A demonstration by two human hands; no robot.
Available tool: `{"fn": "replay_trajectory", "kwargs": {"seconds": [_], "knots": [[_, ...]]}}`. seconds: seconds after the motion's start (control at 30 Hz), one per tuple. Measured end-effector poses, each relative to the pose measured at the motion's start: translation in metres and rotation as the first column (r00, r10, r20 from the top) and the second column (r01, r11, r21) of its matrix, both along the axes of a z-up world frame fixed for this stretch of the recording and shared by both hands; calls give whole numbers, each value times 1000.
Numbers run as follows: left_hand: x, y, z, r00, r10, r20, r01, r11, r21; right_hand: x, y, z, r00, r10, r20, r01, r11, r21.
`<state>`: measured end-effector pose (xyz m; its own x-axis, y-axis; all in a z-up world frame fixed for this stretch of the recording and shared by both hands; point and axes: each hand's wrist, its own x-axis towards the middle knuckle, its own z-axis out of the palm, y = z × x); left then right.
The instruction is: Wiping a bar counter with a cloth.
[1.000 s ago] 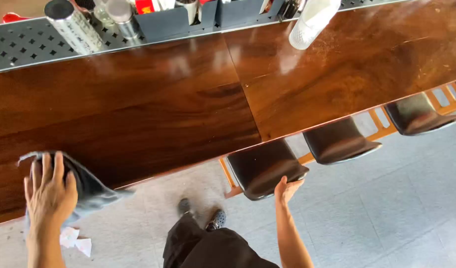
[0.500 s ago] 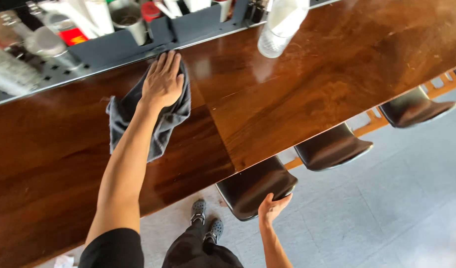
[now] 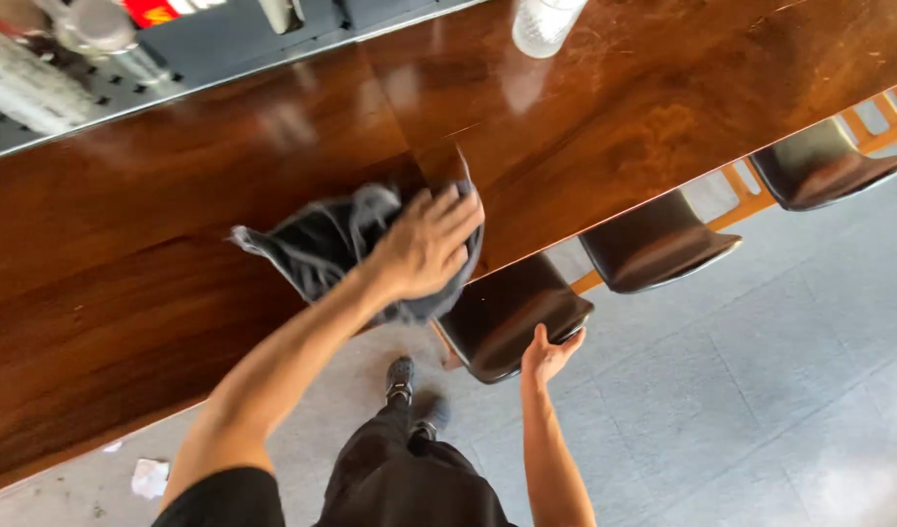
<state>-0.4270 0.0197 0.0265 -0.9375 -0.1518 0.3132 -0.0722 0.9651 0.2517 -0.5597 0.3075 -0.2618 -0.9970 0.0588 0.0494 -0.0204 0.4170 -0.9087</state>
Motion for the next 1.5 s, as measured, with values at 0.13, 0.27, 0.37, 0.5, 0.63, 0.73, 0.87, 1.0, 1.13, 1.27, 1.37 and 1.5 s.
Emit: {"fn": "replay_trajectory", "kwargs": {"seconds": [0.13,0.27,0.37,0.5,0.63,0.73,0.87,1.0,1.13,1.27,1.37,1.5], "knots": [[70,51,-19,999,-53,-7,53,996,74,-21,3,-6,985,37,168,13,959,-284],[139,58,9,995,74,72,-84,986,145,-19,36,0,986,144,88,-79,852,-517],[197,33,14,970,238,-39,-228,957,180,-16,55,52,979,144,146,-36,822,-568],[253,-10,1,708,682,182,-671,730,-128,-13,112,22,977,94,191,13,869,-495],[218,-44,-14,705,698,126,-681,716,-153,1,100,-1,993,15,115,53,820,-569],[157,-72,-31,744,659,108,-645,751,-139,-1,62,-23,999,4,54,38,659,-751],[54,-68,19,695,653,303,-669,741,-64,12,7,-29,989,-137,55,140,746,-651],[-24,-132,-52,775,615,147,-622,783,8,27,-14,-25,986,-159,43,163,904,-396],[-99,-184,-61,818,563,115,-566,824,-4,27,-30,-15,981,-184,53,192,952,-237],[-160,-194,-60,842,524,133,-532,846,38,24,-30,-6,989,-146,35,150,941,-303],[-177,-156,-28,928,372,-24,-372,928,25,33,-31,0,972,-199,123,217,965,-148],[-166,-72,-10,895,276,-351,-267,961,77,32,-33,9,971,-156,181,176,979,-102]]}}
